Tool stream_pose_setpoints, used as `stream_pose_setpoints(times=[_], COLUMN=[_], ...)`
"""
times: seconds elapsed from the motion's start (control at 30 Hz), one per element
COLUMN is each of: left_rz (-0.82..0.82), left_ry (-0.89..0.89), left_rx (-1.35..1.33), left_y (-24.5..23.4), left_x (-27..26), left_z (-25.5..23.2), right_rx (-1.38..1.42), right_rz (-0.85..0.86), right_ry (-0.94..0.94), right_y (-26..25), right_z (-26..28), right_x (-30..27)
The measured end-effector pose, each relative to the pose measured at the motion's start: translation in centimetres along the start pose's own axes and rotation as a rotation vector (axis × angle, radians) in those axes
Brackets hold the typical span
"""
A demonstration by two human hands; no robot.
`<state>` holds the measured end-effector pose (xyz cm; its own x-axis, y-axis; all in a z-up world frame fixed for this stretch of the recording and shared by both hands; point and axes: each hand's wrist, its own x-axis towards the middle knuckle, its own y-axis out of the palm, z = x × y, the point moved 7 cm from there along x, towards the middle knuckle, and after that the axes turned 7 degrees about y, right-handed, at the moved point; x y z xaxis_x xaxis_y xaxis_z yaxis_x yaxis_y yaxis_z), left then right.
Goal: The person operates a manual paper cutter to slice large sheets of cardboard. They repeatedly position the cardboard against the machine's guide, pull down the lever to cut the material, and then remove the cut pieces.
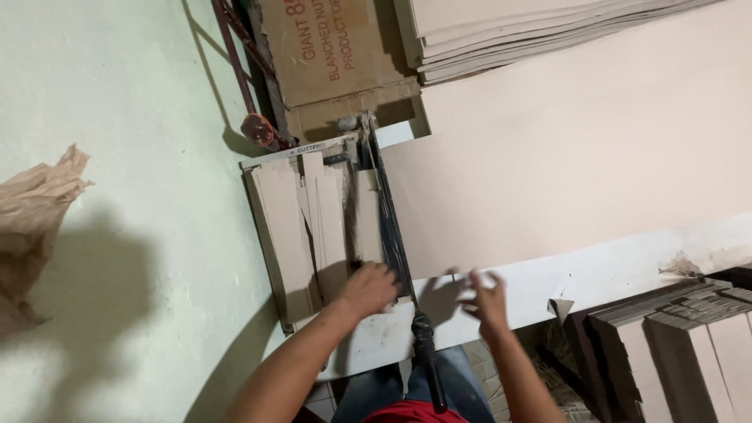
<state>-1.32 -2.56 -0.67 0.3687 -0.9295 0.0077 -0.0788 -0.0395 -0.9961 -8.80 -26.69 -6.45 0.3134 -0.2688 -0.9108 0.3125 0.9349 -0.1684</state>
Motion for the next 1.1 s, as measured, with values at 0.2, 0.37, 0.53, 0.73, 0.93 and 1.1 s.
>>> stream_pose_setpoints(times=[0.2, 0.37, 0.53, 0.73, 0.93, 1.1], left_rz=[0.523, 0.335, 0.416, 0.566, 0.850, 0.825], left_ry=[-0.028, -0.218, -0.554, -0.820, -0.814, -0.818], left_rx=[-0.026, -0.135, -0.313, -0.411, -0.270, -0.230], left_y=[-0.1, -3.5, -5.4, -2.3, -0.5, 4.0], left_x=[-4.6, -4.0, -0.6, 2.8, 2.9, 2.6], left_z=[3.6, 5.8, 8.1, 9.4, 9.1, 9.3], right_rx=[0.477, 0.373, 0.269, 0.028, -0.879, -1.325], right_rz=[-0.011, 0.044, 0.108, 0.069, 0.066, 0.090], right_ry=[0.002, -0.097, -0.035, -0.043, -0.130, -0.309], right_y=[-2.8, -4.9, 0.7, 1.5, 4.8, 9.3], right_z=[2.1, -0.3, 1.2, 2.3, 3.2, 3.8], right_x=[3.6, 1.2, 0.4, 1.6, -3.8, -18.2])
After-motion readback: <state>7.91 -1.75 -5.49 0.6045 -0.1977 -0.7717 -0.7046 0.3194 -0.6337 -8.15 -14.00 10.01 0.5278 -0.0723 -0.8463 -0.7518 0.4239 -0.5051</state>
